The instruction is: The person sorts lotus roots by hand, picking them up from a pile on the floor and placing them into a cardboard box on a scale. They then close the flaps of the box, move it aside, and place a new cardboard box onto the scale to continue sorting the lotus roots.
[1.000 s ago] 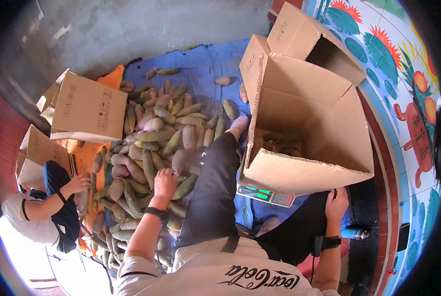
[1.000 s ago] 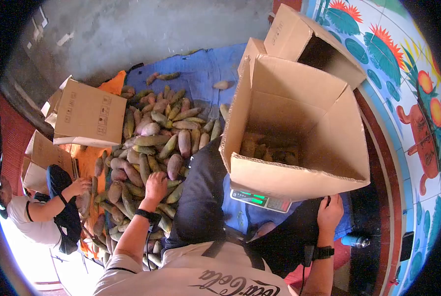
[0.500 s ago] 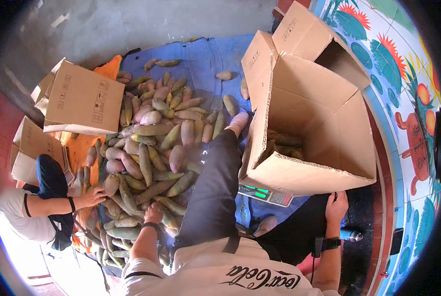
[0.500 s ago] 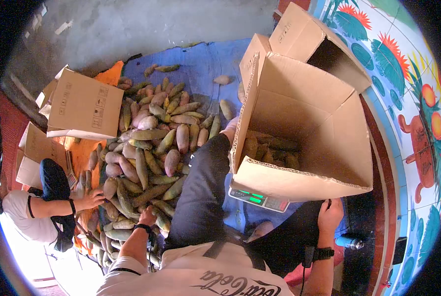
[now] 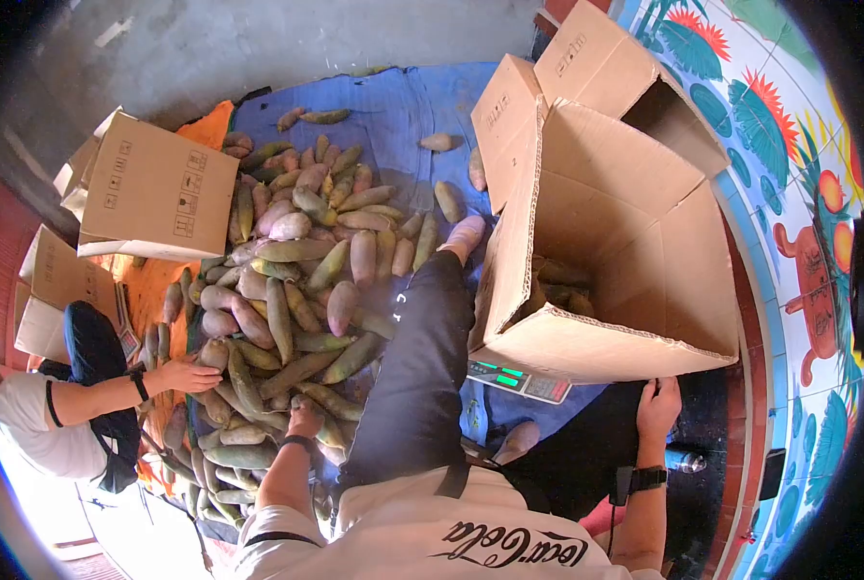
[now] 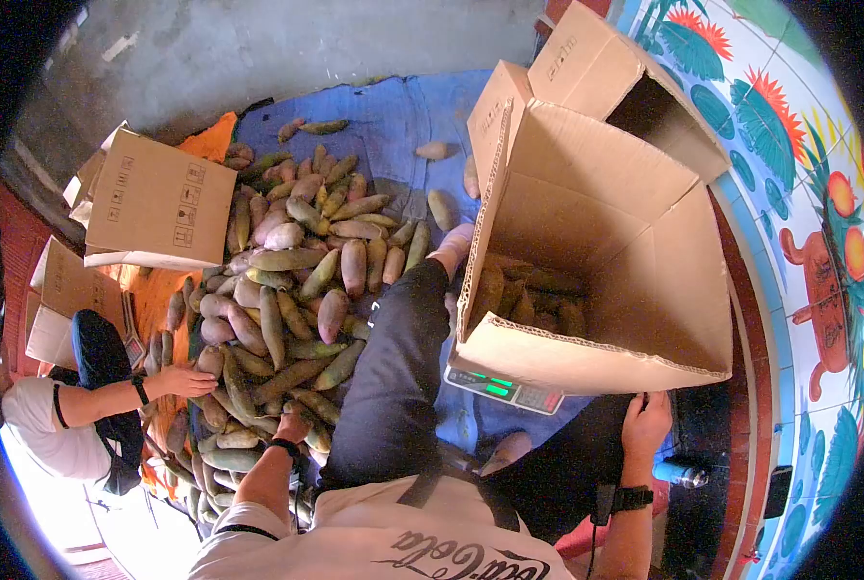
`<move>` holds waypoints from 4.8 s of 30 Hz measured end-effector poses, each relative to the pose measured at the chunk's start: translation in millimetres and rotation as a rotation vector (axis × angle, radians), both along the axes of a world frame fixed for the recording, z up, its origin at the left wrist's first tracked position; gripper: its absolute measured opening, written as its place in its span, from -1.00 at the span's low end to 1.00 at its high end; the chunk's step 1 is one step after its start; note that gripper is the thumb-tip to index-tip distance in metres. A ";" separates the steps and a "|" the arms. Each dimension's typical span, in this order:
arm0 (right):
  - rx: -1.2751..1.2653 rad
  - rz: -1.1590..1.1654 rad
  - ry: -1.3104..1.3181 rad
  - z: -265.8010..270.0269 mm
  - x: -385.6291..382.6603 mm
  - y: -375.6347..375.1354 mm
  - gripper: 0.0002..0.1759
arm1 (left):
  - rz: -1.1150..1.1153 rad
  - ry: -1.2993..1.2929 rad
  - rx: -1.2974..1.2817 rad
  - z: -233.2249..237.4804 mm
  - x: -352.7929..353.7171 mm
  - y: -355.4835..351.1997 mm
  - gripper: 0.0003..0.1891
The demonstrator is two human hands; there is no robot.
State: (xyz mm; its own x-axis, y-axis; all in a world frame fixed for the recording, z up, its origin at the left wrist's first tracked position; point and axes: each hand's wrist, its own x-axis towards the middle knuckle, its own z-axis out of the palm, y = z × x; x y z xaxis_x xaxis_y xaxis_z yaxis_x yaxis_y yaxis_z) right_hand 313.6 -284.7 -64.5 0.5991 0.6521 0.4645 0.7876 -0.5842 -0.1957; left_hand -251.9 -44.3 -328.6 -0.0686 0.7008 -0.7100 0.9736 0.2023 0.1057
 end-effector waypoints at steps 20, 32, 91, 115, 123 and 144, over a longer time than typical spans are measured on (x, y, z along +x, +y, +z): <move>-0.054 -0.010 -0.027 -14.9 13.1 -9.8 -0.84 | 0.116 -0.053 0.114 -24.1 -12.4 -0.6 -0.21; -0.091 -0.071 0.063 -8.0 9.2 -7.0 -0.84 | 0.102 0.041 0.097 -16.5 12.3 55.0 -0.40; 0.024 -0.063 0.092 -2.4 0.8 -10.5 -0.83 | -0.288 -1.603 0.305 411.0 266.2 59.8 -0.62; -0.115 -0.077 0.080 -10.0 12.2 -15.7 -0.78 | 0.015 0.183 0.288 46.0 -38.4 63.6 -0.50; -0.111 -0.097 0.111 -8.9 11.8 -11.7 -0.78 | -0.192 0.384 0.307 53.6 -17.1 63.4 -0.57; -0.037 -0.075 0.012 4.7 -2.9 1.1 -0.77 | -0.180 -0.126 0.056 -8.0 -60.4 68.1 -0.54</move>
State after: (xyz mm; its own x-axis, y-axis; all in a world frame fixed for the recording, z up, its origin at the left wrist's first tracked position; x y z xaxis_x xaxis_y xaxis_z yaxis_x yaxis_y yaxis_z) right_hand 310.7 -283.6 -59.8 0.6524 0.6216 0.4336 0.7390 -0.6487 -0.1820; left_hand -312.3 23.8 -336.6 0.1478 0.7324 -0.6646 0.9719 0.0167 0.2346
